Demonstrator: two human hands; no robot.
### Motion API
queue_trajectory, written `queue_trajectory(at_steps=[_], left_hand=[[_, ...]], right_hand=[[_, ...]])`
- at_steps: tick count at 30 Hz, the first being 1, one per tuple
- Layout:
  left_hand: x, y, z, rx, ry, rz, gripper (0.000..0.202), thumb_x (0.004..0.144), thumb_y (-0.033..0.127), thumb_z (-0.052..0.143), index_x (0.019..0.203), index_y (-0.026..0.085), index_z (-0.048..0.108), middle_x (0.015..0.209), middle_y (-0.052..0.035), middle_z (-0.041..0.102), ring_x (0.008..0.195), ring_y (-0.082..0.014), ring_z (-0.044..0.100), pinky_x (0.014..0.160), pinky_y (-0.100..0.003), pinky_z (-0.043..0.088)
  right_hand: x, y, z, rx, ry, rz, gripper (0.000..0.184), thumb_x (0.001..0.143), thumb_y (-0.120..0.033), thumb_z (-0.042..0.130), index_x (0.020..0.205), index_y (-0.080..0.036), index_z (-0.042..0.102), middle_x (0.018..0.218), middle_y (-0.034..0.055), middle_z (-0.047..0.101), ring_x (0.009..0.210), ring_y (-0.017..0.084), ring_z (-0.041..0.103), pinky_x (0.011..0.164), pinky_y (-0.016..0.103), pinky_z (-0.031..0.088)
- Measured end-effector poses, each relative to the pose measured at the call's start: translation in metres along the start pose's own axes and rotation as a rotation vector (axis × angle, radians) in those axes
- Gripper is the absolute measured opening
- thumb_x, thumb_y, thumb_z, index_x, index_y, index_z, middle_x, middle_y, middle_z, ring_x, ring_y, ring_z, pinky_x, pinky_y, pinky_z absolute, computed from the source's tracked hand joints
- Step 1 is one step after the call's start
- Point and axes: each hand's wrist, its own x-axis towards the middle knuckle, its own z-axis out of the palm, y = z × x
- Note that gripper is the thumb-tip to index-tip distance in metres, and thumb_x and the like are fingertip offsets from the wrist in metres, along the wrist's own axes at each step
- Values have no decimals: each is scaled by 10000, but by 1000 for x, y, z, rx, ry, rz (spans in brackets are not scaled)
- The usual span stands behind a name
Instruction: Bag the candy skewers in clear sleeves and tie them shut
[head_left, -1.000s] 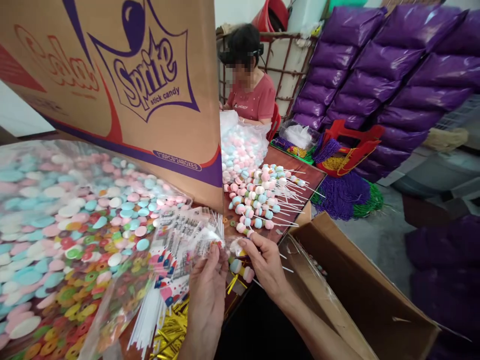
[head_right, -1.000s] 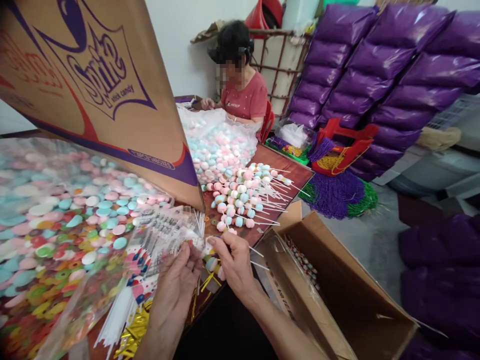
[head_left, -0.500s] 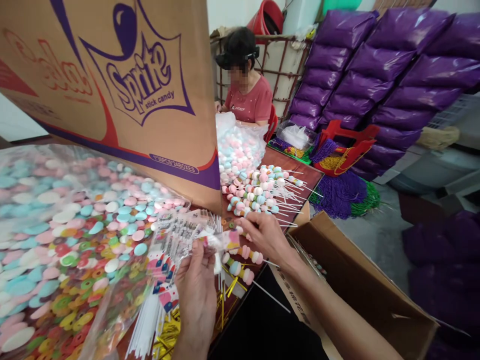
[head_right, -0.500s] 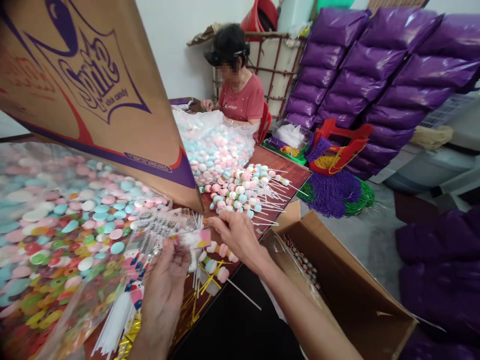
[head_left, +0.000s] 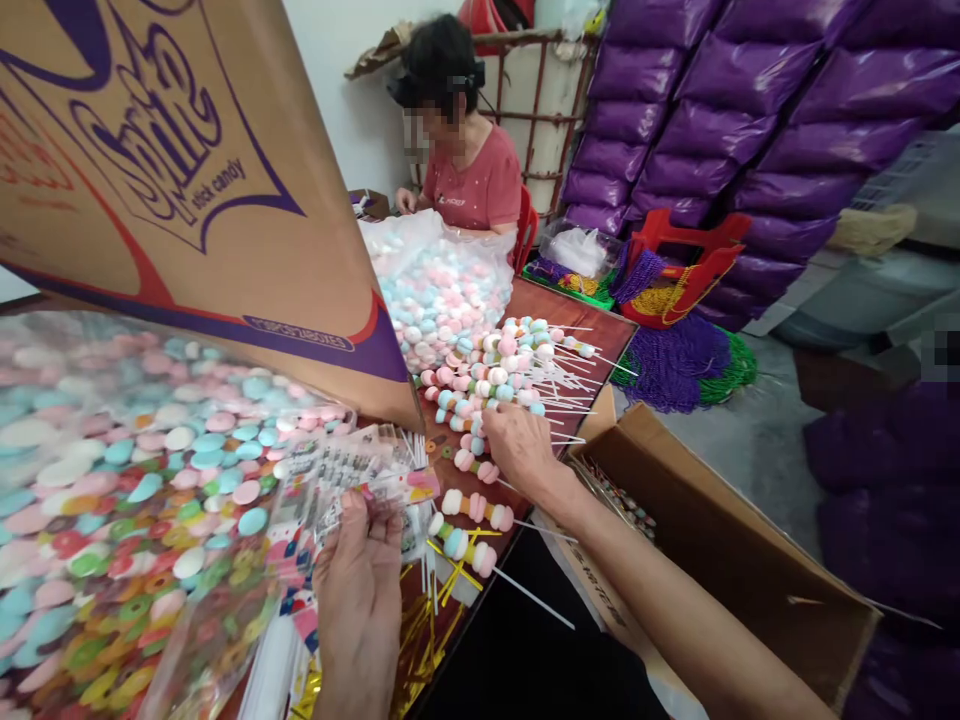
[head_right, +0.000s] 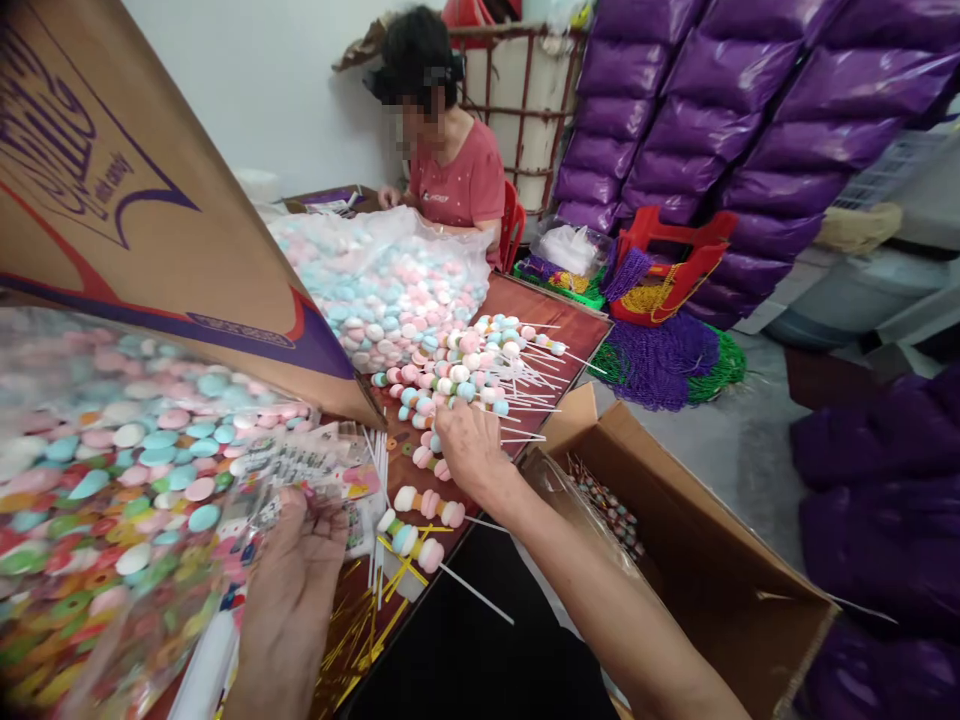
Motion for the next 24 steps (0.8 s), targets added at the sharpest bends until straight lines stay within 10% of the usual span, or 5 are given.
queue_trajectory(at_steps=[15, 24], left_hand=[[-1, 6, 0, -21, -15, 58, 92, 781, 215, 771, 780, 186, 684, 750, 47, 687, 693, -69, 642, 687, -175, 570], [11, 14, -14, 59, 14, 92, 141, 766, 219, 784, 880, 186, 708, 783, 36, 692, 694, -71, 629, 690, -167, 580]], right_hand=[[-57, 25, 20, 257, 26, -84, 232, 998, -235, 463, 896, -214, 671, 920, 28, 649, 796, 140, 603, 620, 244, 318], [-22, 22, -1, 203, 118, -47, 209, 992, -291, 500, 910, -206, 673, 947, 40, 660, 835, 167, 601, 598, 268, 323]])
